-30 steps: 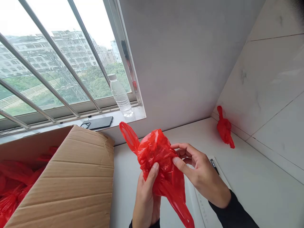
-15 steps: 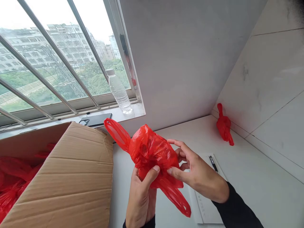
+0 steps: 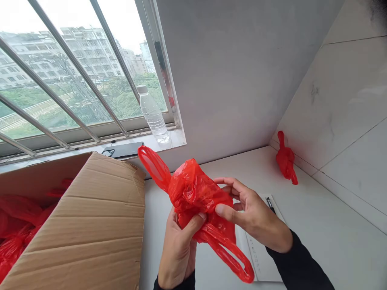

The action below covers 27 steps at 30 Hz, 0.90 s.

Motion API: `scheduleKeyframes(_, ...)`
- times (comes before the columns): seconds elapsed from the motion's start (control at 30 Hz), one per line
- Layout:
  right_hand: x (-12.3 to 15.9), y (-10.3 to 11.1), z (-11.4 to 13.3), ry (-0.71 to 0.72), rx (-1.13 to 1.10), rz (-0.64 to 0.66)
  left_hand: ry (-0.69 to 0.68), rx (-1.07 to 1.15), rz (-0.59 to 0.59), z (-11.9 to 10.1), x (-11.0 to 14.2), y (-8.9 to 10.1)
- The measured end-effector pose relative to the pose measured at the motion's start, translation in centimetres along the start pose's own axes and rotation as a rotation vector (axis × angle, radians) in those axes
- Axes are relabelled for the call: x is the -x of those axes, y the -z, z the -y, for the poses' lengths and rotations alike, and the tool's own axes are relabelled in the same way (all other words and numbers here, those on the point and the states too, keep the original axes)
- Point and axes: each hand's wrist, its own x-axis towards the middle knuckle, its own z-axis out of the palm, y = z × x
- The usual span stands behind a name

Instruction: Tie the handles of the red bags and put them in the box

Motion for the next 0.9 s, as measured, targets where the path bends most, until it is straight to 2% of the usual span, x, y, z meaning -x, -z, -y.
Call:
scheduleKeyframes(0.13, -0.1, -0.2, 0.1, 0.014, -0.06, -0.021, -0.003, -0.045, 0.059, -0.1, 0.4, -0.2)
scheduleKeyframes(0.33, 0.0, 0.2, -0.2, 0.041, -0.128, -0.147, -0.009, -0.139, 0.195, 0.1, 1.1, -0.3)
scheduleKeyframes(0.5, -0.3, 0.9, -0.7, 0.049, -0.187, -0.093, -0.018, -0.154, 0.227, 0.1, 0.6, 0.1)
scheduleKeyframes(0.73, -0.2, 0.2, -0.1, -0.027, -0.092, 0.019, -0.023, -0.158, 0.16, 0.1, 0.1, 0.4)
scheduleKeyframes(0.9, -0.5, 0.1, -1.0, 0.036, -0.072, 0.014, 0.041, -0.02, 0.042, -0.5, 0.4, 0.0)
